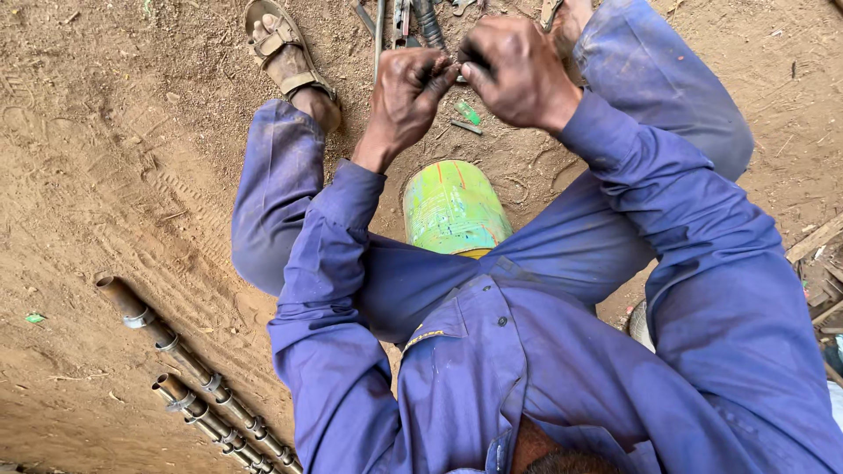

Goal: The person sits on the ground and strips the insulation from a copper wire using pliers. They repeatedly pull the insulation off the wire and use the pliers to cut and remove the remaining insulation.

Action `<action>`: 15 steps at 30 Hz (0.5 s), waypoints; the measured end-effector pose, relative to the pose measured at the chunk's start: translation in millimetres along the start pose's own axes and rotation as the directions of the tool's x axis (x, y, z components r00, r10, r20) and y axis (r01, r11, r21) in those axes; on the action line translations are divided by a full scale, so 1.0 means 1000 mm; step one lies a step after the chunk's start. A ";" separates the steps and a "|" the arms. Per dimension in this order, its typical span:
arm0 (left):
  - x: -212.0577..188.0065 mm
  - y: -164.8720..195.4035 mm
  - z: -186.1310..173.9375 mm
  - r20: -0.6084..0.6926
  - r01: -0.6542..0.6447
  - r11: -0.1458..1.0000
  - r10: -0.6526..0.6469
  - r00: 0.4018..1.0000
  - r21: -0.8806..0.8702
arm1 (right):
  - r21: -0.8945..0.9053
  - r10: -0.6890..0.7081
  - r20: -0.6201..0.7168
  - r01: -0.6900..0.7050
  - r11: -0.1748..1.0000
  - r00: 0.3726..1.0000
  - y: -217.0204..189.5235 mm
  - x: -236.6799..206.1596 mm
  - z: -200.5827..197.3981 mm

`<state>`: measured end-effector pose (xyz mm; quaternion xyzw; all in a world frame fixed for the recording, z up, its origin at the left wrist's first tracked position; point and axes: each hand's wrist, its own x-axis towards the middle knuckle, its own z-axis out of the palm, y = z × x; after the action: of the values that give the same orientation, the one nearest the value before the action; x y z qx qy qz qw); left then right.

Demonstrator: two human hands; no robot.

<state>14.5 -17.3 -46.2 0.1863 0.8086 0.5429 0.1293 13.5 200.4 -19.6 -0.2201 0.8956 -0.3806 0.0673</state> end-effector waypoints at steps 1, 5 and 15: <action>-0.002 0.001 0.002 -0.078 -0.126 0.986 0.135 0.988 0.106 | -0.151 -0.105 -0.056 0.096 0.984 0.993 -0.003 0.000 0.002; -0.010 0.006 0.003 0.055 -0.235 0.969 0.231 0.971 0.075 | -0.451 -0.139 -0.242 0.015 0.892 0.960 -0.007 0.006 0.002; 0.001 0.001 -0.015 0.085 0.142 0.969 -0.127 0.988 -0.204 | 0.236 -0.103 -0.003 0.101 0.966 0.995 -0.010 0.014 -0.017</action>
<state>7.9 -29.1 -39.6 0.1356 0.7525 0.6081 0.2135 -0.9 199.4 0.0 -0.2581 0.8312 -0.4862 0.0776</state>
